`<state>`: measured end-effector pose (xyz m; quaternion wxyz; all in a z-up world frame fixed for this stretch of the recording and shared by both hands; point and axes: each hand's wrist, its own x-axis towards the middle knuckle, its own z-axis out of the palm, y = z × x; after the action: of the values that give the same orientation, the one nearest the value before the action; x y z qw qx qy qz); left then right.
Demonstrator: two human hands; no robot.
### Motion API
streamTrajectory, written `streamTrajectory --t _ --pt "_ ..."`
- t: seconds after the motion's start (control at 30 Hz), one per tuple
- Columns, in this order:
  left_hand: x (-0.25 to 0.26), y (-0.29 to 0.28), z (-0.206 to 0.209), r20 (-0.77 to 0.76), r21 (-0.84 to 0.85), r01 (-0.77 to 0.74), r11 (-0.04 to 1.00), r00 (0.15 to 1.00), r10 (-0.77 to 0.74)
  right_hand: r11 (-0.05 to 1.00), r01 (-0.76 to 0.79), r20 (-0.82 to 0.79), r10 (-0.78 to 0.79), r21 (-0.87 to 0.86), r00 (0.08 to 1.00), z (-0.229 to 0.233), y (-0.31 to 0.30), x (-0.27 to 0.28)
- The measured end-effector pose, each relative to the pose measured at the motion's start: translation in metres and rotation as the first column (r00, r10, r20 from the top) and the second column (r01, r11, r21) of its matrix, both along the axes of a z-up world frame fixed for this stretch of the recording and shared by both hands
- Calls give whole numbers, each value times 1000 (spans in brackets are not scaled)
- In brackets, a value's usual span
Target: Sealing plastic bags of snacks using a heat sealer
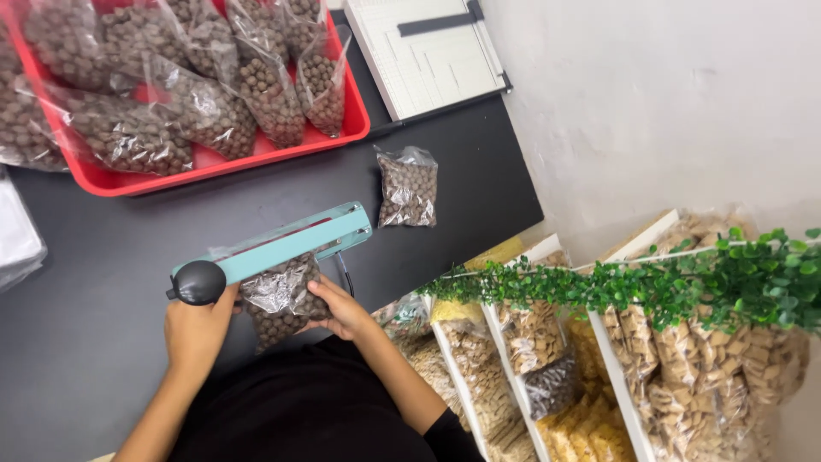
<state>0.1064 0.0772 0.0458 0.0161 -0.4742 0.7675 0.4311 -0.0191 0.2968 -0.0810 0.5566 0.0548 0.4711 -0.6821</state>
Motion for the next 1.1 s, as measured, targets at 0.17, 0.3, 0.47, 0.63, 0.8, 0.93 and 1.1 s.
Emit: streamTrajectory --t 0.17,0.3,0.47,0.63,0.8,0.93,1.1 --pt "3 -1 -26 -40 22 -23 999 999 24 999 24 -18 -23 40 1000 -6 0 -2" --pt "17 6 -28 -46 194 23 981 999 -14 998 48 -29 -47 47 998 -36 10 1" --pt "24 26 -40 -232 629 -12 778 952 202 999 45 -66 -44 12 997 -17 -6 7" --pt "20 36 -37 -282 728 5 685 914 293 995 -16 -93 25 96 995 -18 -13 13" --pt "27 39 -64 -303 738 -25 675 881 364 976 -87 -182 124 198 975 -113 44 -4" --pt "30 37 -70 -327 717 -14 697 876 354 954 -139 -511 260 264 819 35 -14 0" --pt "31 32 -60 -338 688 -26 725 872 353 928 -20 -694 292 372 658 36 -11 -13"
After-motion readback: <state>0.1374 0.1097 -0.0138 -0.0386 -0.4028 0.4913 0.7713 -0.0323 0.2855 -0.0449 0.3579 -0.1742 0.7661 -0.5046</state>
